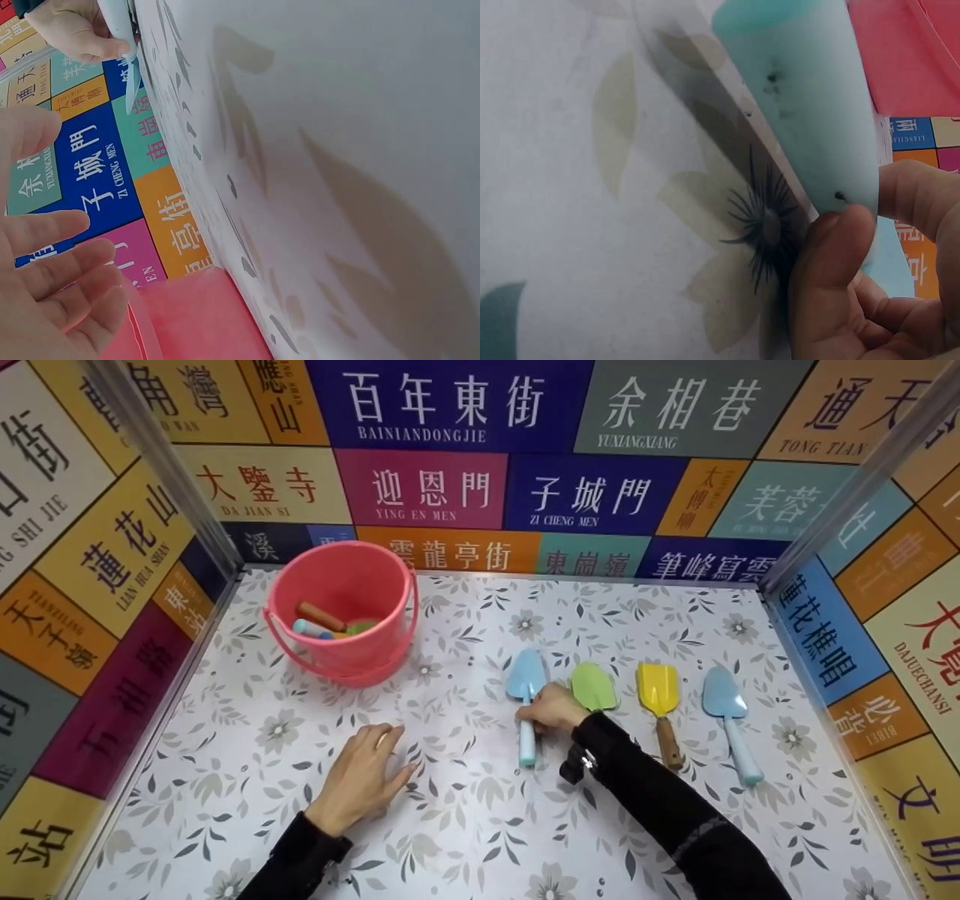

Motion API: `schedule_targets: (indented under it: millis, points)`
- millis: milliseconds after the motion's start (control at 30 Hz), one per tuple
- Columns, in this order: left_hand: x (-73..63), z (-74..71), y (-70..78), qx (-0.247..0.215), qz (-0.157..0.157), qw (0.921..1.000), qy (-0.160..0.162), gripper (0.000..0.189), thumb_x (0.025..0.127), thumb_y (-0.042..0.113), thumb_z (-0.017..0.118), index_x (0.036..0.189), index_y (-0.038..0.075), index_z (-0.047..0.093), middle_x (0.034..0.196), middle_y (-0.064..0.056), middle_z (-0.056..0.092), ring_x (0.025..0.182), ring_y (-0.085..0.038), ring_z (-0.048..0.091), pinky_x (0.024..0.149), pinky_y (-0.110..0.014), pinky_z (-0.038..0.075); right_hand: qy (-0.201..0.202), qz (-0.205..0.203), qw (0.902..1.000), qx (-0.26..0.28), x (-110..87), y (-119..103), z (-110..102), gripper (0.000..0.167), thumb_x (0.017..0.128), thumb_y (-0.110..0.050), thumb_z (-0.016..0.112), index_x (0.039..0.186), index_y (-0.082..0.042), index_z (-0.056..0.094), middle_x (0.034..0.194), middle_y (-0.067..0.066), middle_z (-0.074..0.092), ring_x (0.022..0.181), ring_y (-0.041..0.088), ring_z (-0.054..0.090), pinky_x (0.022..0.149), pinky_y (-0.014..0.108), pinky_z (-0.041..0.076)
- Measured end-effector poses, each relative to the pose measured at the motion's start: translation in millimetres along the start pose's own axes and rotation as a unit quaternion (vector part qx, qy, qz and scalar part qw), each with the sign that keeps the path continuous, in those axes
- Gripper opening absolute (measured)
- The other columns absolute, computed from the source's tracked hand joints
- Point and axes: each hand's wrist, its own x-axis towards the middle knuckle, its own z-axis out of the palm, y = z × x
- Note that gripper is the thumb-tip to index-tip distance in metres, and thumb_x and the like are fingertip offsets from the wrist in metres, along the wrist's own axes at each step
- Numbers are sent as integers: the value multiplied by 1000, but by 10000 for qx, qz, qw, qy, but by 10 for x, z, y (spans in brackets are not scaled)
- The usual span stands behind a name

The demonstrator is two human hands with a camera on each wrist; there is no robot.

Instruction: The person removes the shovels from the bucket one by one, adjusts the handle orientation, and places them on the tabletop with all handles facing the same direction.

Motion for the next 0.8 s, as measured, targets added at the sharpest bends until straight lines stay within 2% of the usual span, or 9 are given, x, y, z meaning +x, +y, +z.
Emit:
schedule_targets:
  millis: [133,267,800]
  points:
    - [-6,2,-5,-22,28,10000,-72,57,85,32,80,128,-2,62,114,-15,63,103,-30,59,91,-44,51,-79,113,9998,131,-11,0,-2,20,78,-16,82,72,-7,64,60,0,59,50,9,56,48,20,48]
    - [-20,8,-6,-22,57,9999,-100,56,84,30,79,127,-2,62,113,-15,63,103,-31,59,92,-44,51,-77,218,9996,178,16,11,2,23,75,-17,84,78,-4,66,62,2,62,49,10,57,48,21,49]
    - [-40,22,-19,-5,31,9998,-205,57,84,30,80,127,-4,63,112,-17,63,103,-32,59,92,-44,51,-24,177,9985,524,-19,14,28,23,73,-15,85,77,-4,65,61,2,62,48,10,60,49,22,53]
